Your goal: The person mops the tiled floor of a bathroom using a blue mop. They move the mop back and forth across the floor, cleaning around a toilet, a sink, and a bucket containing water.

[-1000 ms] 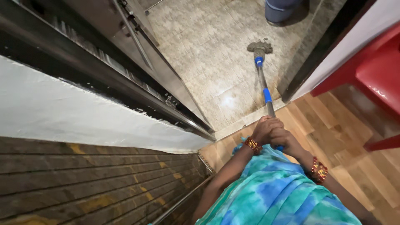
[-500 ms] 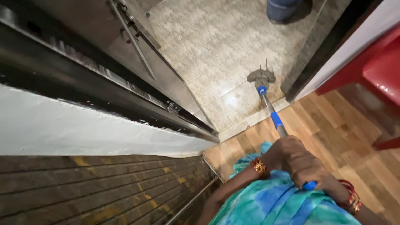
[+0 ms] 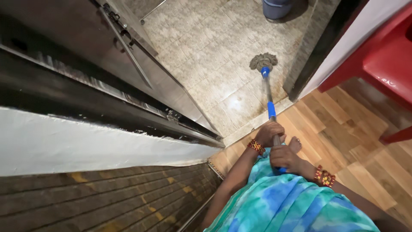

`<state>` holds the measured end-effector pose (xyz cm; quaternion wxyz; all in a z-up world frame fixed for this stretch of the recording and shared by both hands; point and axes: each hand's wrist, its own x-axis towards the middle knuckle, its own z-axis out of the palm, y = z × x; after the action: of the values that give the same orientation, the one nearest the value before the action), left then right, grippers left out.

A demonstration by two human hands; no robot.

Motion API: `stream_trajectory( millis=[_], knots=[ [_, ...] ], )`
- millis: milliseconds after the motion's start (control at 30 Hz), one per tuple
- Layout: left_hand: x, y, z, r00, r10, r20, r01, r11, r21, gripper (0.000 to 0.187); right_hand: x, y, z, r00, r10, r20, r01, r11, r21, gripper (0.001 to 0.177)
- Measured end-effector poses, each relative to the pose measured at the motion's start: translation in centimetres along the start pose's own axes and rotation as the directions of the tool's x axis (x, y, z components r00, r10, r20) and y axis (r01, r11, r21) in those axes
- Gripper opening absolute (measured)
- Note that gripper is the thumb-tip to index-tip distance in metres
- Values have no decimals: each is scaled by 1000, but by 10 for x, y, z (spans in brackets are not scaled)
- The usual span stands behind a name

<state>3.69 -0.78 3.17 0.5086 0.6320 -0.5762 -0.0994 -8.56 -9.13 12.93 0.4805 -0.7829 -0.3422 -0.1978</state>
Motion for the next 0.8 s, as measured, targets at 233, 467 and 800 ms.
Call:
stream_trajectory(
  millis=[233, 467, 800],
  knots=[
    [5, -16, 2, 998, -19, 52, 15, 997, 73, 18, 8, -6, -2, 993, 56, -102, -68, 990, -119, 17],
    [53, 74, -27, 999, -49, 13, 48, 997, 64, 23, 63, -96, -69, 936, 183, -300, -157, 982, 109, 22],
    [62, 175, -51, 985, -168, -31, 170, 983, 70, 22, 98, -151, -107, 907, 167, -386, -31, 942, 335, 50]
  ],
)
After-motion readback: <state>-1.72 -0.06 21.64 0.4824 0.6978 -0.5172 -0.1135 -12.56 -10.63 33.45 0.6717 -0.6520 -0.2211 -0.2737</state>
